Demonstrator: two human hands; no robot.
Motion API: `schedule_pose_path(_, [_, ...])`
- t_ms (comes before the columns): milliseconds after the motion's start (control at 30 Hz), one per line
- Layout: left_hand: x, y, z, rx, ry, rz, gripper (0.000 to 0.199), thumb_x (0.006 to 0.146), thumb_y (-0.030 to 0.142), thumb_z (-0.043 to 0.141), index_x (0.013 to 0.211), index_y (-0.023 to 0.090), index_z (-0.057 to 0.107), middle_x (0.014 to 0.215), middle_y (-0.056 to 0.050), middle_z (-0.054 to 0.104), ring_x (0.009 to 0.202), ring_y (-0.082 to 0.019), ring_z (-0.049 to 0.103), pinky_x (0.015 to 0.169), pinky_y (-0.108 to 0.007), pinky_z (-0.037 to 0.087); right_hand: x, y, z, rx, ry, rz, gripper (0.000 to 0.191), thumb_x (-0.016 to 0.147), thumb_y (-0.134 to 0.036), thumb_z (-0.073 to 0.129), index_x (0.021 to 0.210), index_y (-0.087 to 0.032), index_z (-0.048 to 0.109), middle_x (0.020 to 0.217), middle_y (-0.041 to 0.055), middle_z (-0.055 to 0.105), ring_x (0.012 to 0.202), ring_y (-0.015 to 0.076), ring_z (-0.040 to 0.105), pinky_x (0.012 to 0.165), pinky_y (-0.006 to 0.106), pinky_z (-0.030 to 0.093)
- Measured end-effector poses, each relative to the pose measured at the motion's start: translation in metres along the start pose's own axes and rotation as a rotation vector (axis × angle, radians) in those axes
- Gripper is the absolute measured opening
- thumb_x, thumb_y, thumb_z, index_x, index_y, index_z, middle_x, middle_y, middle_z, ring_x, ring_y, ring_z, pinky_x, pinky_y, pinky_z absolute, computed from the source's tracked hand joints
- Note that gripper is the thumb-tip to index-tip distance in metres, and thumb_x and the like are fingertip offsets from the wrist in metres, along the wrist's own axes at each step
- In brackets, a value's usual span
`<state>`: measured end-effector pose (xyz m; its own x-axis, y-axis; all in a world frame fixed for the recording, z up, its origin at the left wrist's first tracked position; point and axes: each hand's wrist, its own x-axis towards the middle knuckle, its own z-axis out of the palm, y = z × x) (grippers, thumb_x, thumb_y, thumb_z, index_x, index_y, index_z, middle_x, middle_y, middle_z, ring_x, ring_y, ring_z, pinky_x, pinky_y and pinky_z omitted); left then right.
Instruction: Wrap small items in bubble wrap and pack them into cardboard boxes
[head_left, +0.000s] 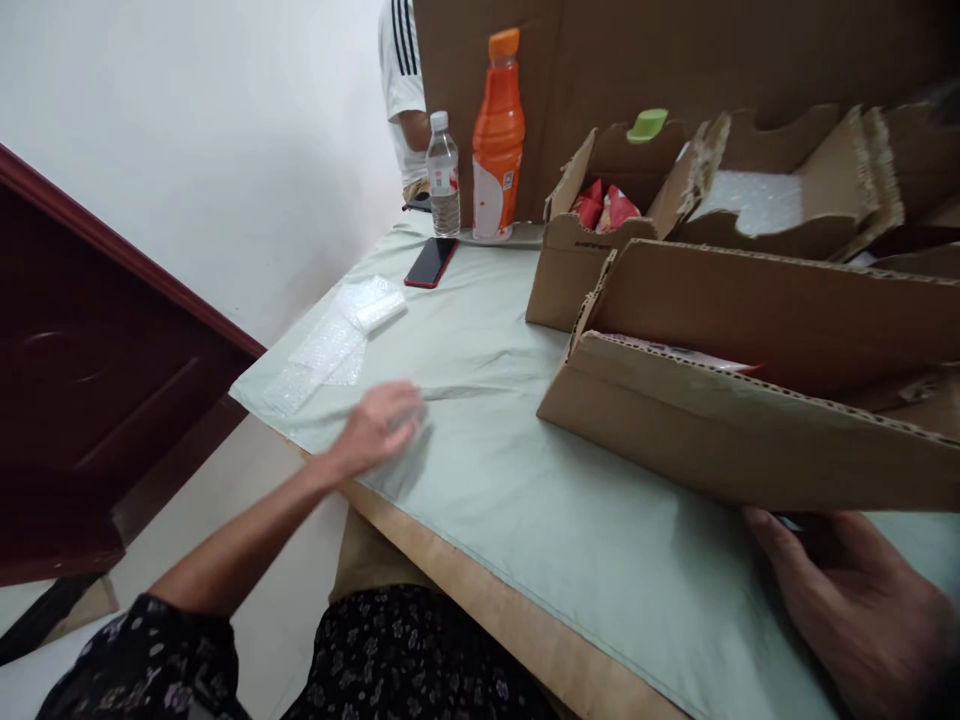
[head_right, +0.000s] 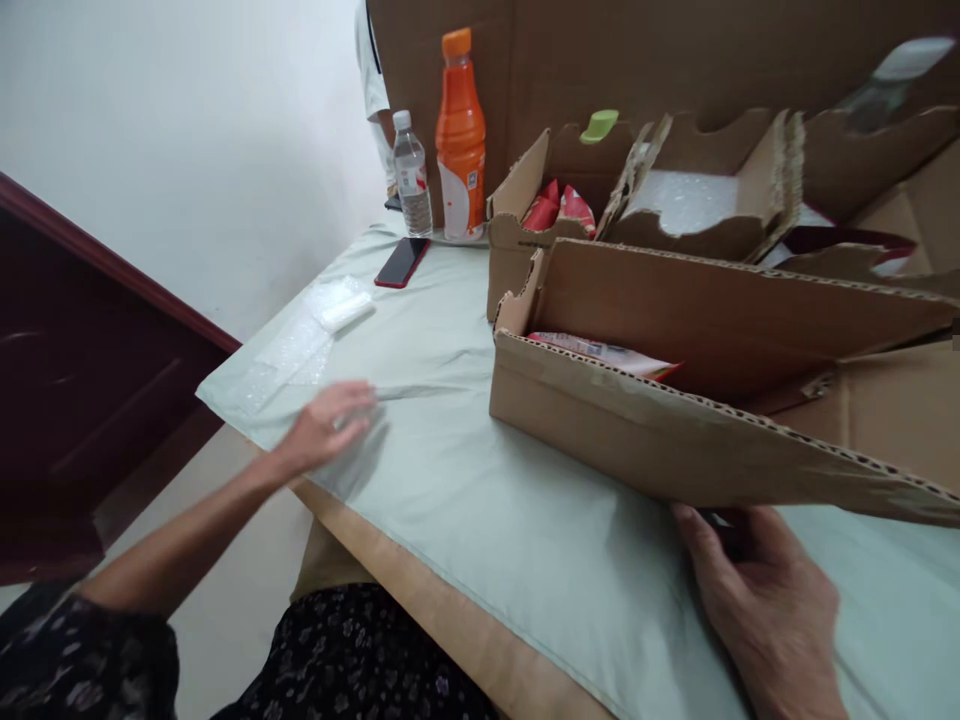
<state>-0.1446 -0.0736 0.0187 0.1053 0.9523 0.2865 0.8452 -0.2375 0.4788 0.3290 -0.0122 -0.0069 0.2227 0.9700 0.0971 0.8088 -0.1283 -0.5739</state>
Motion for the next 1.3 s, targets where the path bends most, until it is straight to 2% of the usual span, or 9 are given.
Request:
schedule_pose_path(133, [0.092,-0.072,-0.037,0.209,0.345,-0.366,0.039,0.077,0.017,0.070,0.116,0.016,0.070,0.144,-0.022,0.064,0.146,-0.044,0.047,0.125,-0.067,0.029,-0.001,-0.016,-0.010,0.136,-0.080,0.067,0.025,0.071,-0.054,0.068,0.087,-0.037,0.060,0.087,0.0115,0.077,0.087,0.0397,0.074,0.079,0.053,0.054])
schedule_pose_path(300, [0.138,-0.095,-0.032,0.253,0.351,-0.512,0.031,0.067,0.014,0.072,0.097,0.015,0.065,0.158,-0.028,0.049,0.159,-0.051,0.021,0.127,-0.072,0.010,0.000,-0.015,-0.009,0.224,-0.054,0.004,0.026,0.072,-0.052,0.068,0.089,-0.033,0.061,0.088,0.0113,0.076,0.080,0.0367,0.073,0.078,0.051,0.055])
schedule_pose_path(433, [0.093,-0.055,-0.010,0.357,0.352,-0.324,0.021,0.074,0.015,0.068,0.094,0.017,0.064,0.157,-0.026,0.051,0.155,-0.046,0.033,0.126,-0.068,0.018,-0.001,-0.012,-0.009,0.232,-0.042,-0.044,0.028,0.075,-0.053,0.065,0.091,-0.030,0.062,0.085,0.0106,0.076,0.075,0.0349,0.071,0.074,0.049,0.055])
schedule_pose_path(600, [0.008,0.037,0.039,0.226,0.169,-0.045,0.028,0.085,0.017,0.063,0.113,0.021,0.065,0.115,-0.014,0.076,0.111,-0.035,0.071,0.111,-0.061,0.046,-0.002,-0.013,-0.011,0.268,-0.085,-0.079,0.026,0.081,-0.048,0.067,0.095,-0.027,0.062,0.087,0.0107,0.076,0.071,0.0279,0.069,0.072,0.042,0.055])
schedule_pose_path(767, [-0.038,0.149,0.090,-0.106,-0.129,0.256,0.068,0.089,0.034,0.074,0.150,0.021,0.048,0.153,-0.020,0.056,0.136,-0.036,0.059,0.110,-0.058,0.053,-0.001,-0.004,0.002,0.350,-0.008,-0.195,0.031,0.080,-0.045,0.064,0.101,-0.022,0.066,0.087,0.0075,0.075,0.071,0.0231,0.068,0.072,0.038,0.057])
schedule_pose_path(900, [-0.046,0.207,0.106,-0.271,-0.326,0.586,0.052,0.094,0.037,0.070,0.141,0.017,0.059,0.159,-0.023,0.050,0.136,-0.036,0.060,0.113,-0.056,0.053,-0.004,0.003,0.007,0.376,0.007,-0.233,0.037,0.080,-0.040,0.063,0.110,-0.019,0.070,0.091,0.0078,0.078,0.074,0.0219,0.070,0.072,0.037,0.058])
schedule_pose_path(1000, [-0.046,0.223,0.107,-0.320,-0.380,0.735,0.035,0.098,0.031,0.063,0.128,0.013,0.067,0.147,-0.021,0.063,0.126,-0.030,0.067,0.109,-0.049,0.056,-0.009,0.003,-0.001,0.346,0.074,-0.217,0.031,0.084,-0.038,0.060,0.106,-0.020,0.073,0.089,0.0071,0.078,0.071,0.0207,0.069,0.072,0.037,0.058])
schedule_pose_path(1100, [-0.045,0.217,0.100,-0.346,-0.258,0.724,0.024,0.098,0.024,0.061,0.117,0.016,0.071,0.133,-0.016,0.072,0.124,-0.028,0.068,0.108,-0.049,0.058,-0.018,-0.002,-0.013,0.351,0.233,-0.254,0.023,0.090,-0.036,0.057,0.099,-0.022,0.073,0.094,0.0085,0.078,0.081,0.0222,0.072,0.078,0.038,0.058])
schedule_pose_path(1300, [-0.034,0.161,0.088,-0.116,0.045,0.234,0.026,0.094,0.021,0.064,0.119,0.024,0.071,0.133,-0.014,0.070,0.128,-0.034,0.063,0.110,-0.060,0.054,-0.053,-0.037,-0.009,0.305,0.137,-0.799,0.020,0.097,-0.032,0.060,0.106,-0.023,0.076,0.119,0.0104,0.077,0.111,0.0271,0.071,0.096,0.045,0.054])
